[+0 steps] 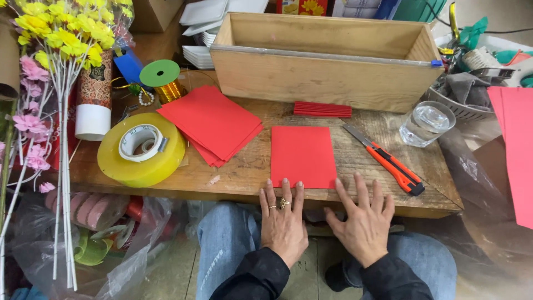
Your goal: Fold small red paper squares into rectangular packets on a wooden workbench.
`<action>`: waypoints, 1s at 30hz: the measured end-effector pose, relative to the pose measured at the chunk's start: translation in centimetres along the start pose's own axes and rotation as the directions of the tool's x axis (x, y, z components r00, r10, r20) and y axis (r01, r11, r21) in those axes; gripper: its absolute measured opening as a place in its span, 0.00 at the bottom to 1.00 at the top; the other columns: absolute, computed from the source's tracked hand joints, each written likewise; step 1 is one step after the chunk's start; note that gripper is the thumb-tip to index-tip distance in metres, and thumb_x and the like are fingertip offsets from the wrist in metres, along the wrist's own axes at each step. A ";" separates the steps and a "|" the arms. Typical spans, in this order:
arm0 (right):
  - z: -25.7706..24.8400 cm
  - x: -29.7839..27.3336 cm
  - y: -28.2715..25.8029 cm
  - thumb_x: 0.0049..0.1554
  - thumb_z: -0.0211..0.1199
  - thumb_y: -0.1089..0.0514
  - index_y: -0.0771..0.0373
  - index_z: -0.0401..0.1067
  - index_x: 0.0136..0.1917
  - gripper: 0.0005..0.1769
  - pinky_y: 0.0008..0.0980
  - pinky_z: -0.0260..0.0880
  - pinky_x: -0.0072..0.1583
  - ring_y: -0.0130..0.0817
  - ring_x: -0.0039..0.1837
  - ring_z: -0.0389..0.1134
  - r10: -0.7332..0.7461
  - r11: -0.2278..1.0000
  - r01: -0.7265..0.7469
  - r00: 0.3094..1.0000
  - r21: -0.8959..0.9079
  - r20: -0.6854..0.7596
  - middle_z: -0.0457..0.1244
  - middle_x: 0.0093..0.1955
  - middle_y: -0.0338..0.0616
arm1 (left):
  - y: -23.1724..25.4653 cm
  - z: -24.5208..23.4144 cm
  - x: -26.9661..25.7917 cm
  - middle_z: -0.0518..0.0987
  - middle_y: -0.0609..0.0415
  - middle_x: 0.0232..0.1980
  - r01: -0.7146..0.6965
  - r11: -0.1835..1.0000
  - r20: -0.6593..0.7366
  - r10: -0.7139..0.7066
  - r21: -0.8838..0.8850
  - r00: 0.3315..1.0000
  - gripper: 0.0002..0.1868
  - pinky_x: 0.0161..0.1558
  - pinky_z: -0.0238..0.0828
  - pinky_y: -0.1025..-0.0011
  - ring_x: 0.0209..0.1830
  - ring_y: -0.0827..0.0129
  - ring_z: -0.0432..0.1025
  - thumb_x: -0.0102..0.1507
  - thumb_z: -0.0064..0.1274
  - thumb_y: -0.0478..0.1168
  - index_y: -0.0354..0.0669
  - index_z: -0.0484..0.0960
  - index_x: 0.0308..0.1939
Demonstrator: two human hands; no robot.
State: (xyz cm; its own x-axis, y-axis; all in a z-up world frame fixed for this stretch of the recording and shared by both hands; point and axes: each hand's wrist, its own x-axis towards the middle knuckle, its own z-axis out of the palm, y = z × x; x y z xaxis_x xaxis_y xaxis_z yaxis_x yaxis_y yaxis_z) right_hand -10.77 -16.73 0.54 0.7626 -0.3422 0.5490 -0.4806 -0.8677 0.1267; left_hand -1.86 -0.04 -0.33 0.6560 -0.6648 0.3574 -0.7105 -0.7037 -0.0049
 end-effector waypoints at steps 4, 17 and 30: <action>0.3 -0.1 0.3 0.44 0.63 0.25 0.28 0.67 0.75 0.44 0.62 0.56 0.72 0.54 0.78 0.61 -0.008 1.000 0.008 1.000 0.008 0.001 0.60 0.80 0.34 | 2.1 0.3 1.1 0.57 0.27 0.79 0.017 0.998 0.049 -0.020 0.057 0.999 0.63 0.78 0.33 0.35 0.83 0.29 0.42 0.43 0.61 0.56 0.41 0.55 0.79; 0.8 -0.3 0.3 0.40 0.64 0.29 0.30 0.65 0.77 0.50 0.68 0.54 0.74 0.51 0.79 0.59 -0.011 1.000 0.012 0.995 -0.005 0.101 0.60 0.79 0.35 | 1.5 0.6 1.6 0.64 0.25 0.73 -0.059 0.974 0.174 0.021 0.217 0.985 0.51 0.78 0.40 0.36 0.76 0.32 0.57 0.55 0.49 0.52 0.23 0.57 0.76; 2.9 -1.2 0.6 0.41 0.67 0.27 0.27 0.62 0.77 0.50 0.76 0.46 0.75 0.58 0.81 0.54 0.031 0.993 -0.045 0.992 0.108 0.125 0.58 0.79 0.36 | -3.7 -1.3 -3.1 0.76 0.39 0.63 0.202 0.864 -0.285 -0.359 -0.461 0.889 0.35 0.66 0.63 0.49 0.64 0.45 0.68 0.55 0.62 0.49 0.34 0.76 0.62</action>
State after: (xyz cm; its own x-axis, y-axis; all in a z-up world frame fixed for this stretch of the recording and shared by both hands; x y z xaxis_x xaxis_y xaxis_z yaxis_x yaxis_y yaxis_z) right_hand -10.72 -17.85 -2.48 0.7952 -0.4116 0.4452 -0.4650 -0.8852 0.0122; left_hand -1.54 4.94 -0.23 0.7657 -0.2667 0.5853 -0.5991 -0.6270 0.4980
